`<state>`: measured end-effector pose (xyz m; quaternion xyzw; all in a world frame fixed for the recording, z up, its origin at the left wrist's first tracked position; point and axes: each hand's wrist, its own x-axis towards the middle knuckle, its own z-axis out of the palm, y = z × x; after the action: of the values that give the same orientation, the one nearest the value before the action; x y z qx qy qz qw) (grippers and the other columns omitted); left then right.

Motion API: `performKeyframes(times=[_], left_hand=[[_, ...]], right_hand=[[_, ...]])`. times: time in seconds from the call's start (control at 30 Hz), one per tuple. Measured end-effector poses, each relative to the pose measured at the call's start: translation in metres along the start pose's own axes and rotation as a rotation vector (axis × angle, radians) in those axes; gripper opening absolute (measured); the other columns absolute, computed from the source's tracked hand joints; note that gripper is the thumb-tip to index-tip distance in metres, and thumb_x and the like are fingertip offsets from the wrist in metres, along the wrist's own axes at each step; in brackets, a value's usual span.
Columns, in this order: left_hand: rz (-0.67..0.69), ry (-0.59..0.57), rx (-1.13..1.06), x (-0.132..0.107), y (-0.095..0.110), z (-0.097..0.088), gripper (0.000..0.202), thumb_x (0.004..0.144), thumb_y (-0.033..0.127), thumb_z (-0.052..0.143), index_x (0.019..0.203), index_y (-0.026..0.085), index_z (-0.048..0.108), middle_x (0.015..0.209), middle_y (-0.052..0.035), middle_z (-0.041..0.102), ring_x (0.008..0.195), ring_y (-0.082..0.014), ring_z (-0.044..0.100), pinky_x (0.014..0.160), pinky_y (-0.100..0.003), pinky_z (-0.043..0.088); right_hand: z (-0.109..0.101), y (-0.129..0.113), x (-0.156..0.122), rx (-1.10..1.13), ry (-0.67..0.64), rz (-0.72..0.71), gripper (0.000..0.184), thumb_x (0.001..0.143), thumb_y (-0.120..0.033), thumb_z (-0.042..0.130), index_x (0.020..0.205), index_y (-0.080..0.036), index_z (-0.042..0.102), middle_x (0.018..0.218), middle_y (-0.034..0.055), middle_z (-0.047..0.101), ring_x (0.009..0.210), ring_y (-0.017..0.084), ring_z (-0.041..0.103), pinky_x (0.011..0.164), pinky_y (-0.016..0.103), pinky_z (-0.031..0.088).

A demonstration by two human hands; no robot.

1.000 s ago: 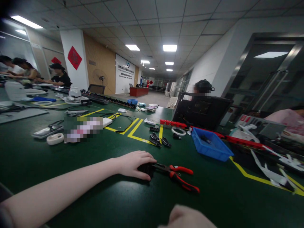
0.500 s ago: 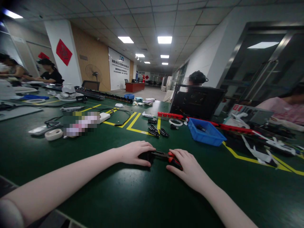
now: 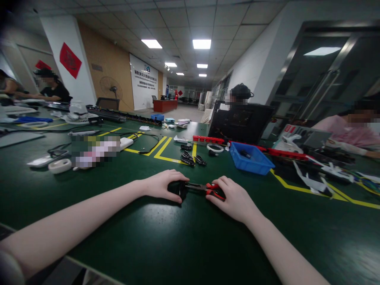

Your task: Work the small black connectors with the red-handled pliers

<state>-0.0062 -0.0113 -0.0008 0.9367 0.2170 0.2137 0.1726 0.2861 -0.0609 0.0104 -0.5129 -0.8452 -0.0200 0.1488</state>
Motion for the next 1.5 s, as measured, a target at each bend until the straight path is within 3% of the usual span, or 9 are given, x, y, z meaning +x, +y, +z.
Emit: performKeyframes(times=[0.33, 0.67, 1.1, 1.5], left_hand=[[-0.040, -0.017, 0.006, -0.0007, 0.0011, -0.0014, 0.078, 0.073, 0.057, 0.075, 0.137, 0.020, 0.049, 0.128, -0.0104, 0.061, 0.116, -0.0270, 0.055, 0.100, -0.039, 0.042], [0.017, -0.025, 0.039, -0.0010, 0.0006, -0.0010, 0.067, 0.080, 0.056, 0.070, 0.132, 0.016, 0.056, 0.133, -0.0107, 0.059, 0.117, -0.0260, 0.055, 0.101, -0.038, 0.042], [-0.066, -0.053, 0.041, -0.0023, 0.0057, -0.0035, 0.078, 0.081, 0.056, 0.068, 0.144, 0.018, 0.043, 0.126, -0.0124, 0.059, 0.113, -0.0261, 0.055, 0.096, -0.036, 0.043], [-0.091, -0.050, 0.101, -0.0027, 0.0043, -0.0010, 0.082, 0.083, 0.061, 0.062, 0.147, 0.017, 0.035, 0.125, -0.0148, 0.057, 0.110, -0.0277, 0.057, 0.092, -0.037, 0.045]], right_hand=[[0.0002, 0.0001, -0.0026, -0.102, 0.184, -0.061, 0.036, 0.085, -0.054, 0.055, 0.097, -0.021, 0.062, 0.098, 0.0075, 0.063, 0.083, 0.022, 0.064, 0.069, 0.034, 0.052], [0.0042, -0.0070, -0.0029, -0.075, 0.149, -0.012, 0.040, 0.080, -0.058, 0.061, 0.096, -0.023, 0.056, 0.100, 0.0058, 0.061, 0.080, 0.021, 0.064, 0.064, 0.033, 0.052], [0.0041, -0.0021, -0.0027, -0.143, 0.217, -0.071, 0.045, 0.084, -0.054, 0.057, 0.114, -0.021, 0.059, 0.104, 0.0094, 0.066, 0.093, 0.026, 0.062, 0.076, 0.040, 0.052], [0.0034, -0.0056, -0.0011, -0.026, 0.239, -0.062, 0.040, 0.084, -0.054, 0.058, 0.109, -0.023, 0.064, 0.103, 0.0091, 0.069, 0.092, 0.027, 0.064, 0.076, 0.042, 0.053]])
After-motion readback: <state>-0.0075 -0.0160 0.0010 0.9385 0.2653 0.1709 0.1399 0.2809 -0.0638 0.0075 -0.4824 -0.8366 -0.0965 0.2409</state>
